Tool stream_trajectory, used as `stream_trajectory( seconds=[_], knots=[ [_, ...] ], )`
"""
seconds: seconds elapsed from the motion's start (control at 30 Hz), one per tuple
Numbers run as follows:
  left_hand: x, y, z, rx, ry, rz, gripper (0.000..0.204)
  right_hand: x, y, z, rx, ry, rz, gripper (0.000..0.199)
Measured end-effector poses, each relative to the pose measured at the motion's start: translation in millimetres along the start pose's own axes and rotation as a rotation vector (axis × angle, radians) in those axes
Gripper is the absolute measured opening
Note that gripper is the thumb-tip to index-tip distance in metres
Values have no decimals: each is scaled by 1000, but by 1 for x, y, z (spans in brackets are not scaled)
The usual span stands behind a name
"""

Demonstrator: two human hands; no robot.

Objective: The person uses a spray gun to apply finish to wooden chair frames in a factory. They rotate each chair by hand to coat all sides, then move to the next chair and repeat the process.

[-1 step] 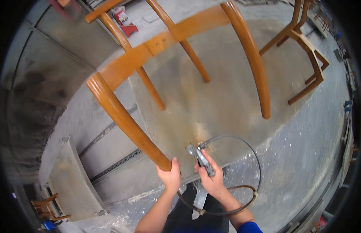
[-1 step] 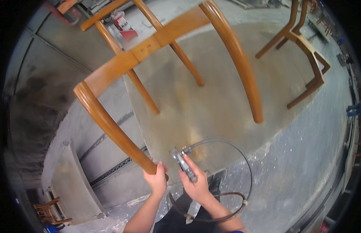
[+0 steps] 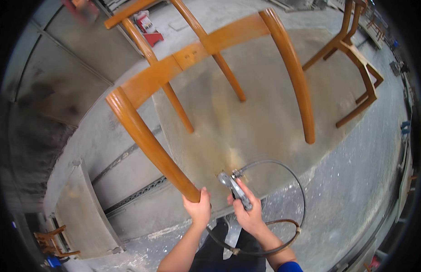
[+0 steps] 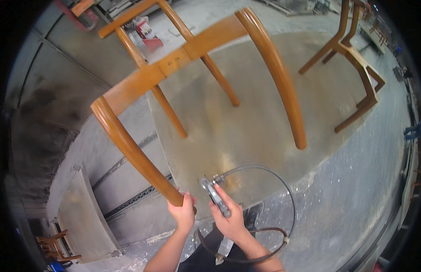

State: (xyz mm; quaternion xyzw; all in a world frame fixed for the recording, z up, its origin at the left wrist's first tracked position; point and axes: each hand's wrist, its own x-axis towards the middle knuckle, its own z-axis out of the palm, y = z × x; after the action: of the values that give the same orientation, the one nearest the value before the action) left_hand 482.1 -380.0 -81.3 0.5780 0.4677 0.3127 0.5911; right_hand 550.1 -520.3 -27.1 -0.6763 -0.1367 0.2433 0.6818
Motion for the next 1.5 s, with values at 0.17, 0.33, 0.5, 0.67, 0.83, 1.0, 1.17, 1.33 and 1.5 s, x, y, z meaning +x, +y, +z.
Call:
stream_trajectory(
  seconds=[0.17,0.33,0.5,0.67,0.83,1.0,1.17,1.33,1.5],
  knots=[
    [24,17,6,-78,-12,24,38,-2,-60,-23,73,12,-347,62],
    [31,36,9,-20,-12,31,35,-26,-113,-52,400,-130,-395,89],
    [30,51,16,-28,34,-5,27,-29,-140,-61,58,78,-380,89],
    [28,48,15,0,46,7,26,-30,-142,-64,183,27,-521,81],
    [20,29,11,28,44,-12,29,-32,-140,-74,-82,22,-572,80],
    [7,12,13,-12,52,-5,27,-48,-143,-83,-30,46,-568,81],
    [-5,3,12,-41,3,-92,26,-64,-141,-90,-224,300,-653,76],
    [-14,1,6,-12,-87,-117,27,-76,-138,-92,-166,348,-639,77],
    [-26,5,1,24,-153,-200,22,-81,-139,-82,-138,144,-595,74]
  ],
)
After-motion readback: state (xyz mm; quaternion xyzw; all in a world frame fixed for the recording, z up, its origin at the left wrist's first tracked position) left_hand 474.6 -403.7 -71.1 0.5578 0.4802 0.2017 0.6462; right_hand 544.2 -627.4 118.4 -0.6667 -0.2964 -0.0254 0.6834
